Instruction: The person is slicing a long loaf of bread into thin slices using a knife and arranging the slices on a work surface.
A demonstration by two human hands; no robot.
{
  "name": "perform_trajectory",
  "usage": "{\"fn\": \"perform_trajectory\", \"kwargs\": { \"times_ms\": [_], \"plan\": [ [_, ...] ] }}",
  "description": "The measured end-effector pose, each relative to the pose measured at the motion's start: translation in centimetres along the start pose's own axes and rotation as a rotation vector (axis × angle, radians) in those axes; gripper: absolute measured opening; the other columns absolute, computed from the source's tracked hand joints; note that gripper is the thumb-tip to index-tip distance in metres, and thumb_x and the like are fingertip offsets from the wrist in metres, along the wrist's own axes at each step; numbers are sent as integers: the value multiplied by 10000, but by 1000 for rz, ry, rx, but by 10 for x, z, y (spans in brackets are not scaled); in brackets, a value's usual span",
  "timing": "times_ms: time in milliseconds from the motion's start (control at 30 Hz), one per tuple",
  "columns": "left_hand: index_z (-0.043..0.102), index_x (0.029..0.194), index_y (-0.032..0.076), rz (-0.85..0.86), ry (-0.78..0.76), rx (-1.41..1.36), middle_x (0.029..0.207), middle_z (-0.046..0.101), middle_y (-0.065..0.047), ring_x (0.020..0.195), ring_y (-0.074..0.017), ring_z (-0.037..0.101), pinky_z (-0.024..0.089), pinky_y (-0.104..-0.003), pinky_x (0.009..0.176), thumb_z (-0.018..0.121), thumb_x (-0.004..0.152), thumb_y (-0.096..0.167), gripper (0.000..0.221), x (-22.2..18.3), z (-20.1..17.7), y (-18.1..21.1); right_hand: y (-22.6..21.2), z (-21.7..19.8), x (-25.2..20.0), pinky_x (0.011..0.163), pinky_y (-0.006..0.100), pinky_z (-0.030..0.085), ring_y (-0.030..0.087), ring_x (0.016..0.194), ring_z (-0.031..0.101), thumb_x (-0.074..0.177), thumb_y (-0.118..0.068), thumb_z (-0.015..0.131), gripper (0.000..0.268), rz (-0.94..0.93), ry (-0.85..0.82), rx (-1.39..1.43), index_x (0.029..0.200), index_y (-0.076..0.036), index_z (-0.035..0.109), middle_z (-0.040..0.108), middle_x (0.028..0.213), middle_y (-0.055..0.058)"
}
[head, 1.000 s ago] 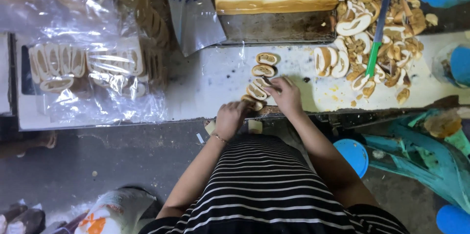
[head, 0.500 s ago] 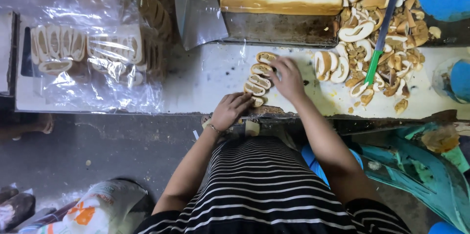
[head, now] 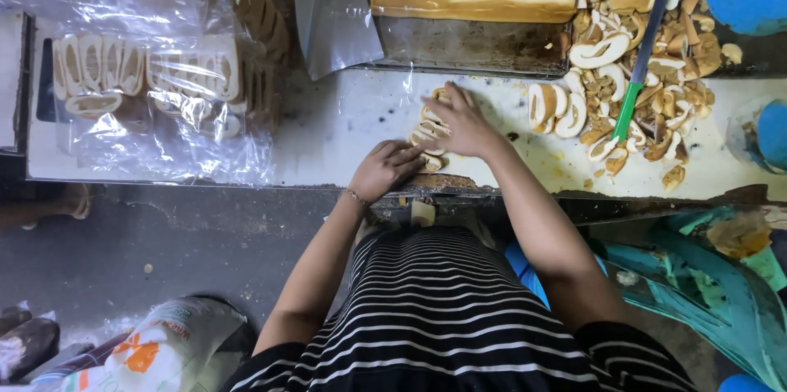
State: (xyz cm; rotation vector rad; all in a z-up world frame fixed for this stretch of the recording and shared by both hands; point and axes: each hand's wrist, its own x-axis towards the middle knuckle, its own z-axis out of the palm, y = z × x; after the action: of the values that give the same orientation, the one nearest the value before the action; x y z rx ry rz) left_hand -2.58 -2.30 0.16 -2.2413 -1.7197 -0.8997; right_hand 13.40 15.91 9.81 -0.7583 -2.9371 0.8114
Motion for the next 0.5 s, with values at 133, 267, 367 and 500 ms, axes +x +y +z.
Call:
{"fn": "perform_trajectory", "kwargs": {
  "times_ms": [133,267,367,500],
  "plan": [
    [789,991,229,58,58,-40,1140,781,60,1087,-179,669,491,-351,1053,692,975,283,112,8,12,-14,-23,23,-7,1240,606,104,591,1466,110,433,-811,821,1179,79,-55,-13,1455,-297,540,164,1583,356],
    [791,977,249,-39,-66,-181,1104,779,88,1099,-189,668,514,-346,1061,695,919,306,125,18,12,-16,-30,38,0,1174,679,224,629,1423,158,368,-479,992,1062,171,34,-89,1333,-292,589,164,1560,352],
    [775,995,205,-260,-103,-224,1116,757,30,1098,-232,663,521,-367,1028,677,925,271,138,-9,2,-62,-35,31,2,1159,674,265,621,1424,185,398,-473,977,931,203,19,-80,1242,-283,634,172,1572,341],
    [775,963,244,-371,-1,130,1308,661,52,1145,-206,556,405,-446,1027,713,958,282,73,-14,-24,-99,-47,21,1,1052,731,366,588,1448,147,503,-449,927,837,268,-75,-94,1252,-272,598,93,1614,298]
  ]
}}
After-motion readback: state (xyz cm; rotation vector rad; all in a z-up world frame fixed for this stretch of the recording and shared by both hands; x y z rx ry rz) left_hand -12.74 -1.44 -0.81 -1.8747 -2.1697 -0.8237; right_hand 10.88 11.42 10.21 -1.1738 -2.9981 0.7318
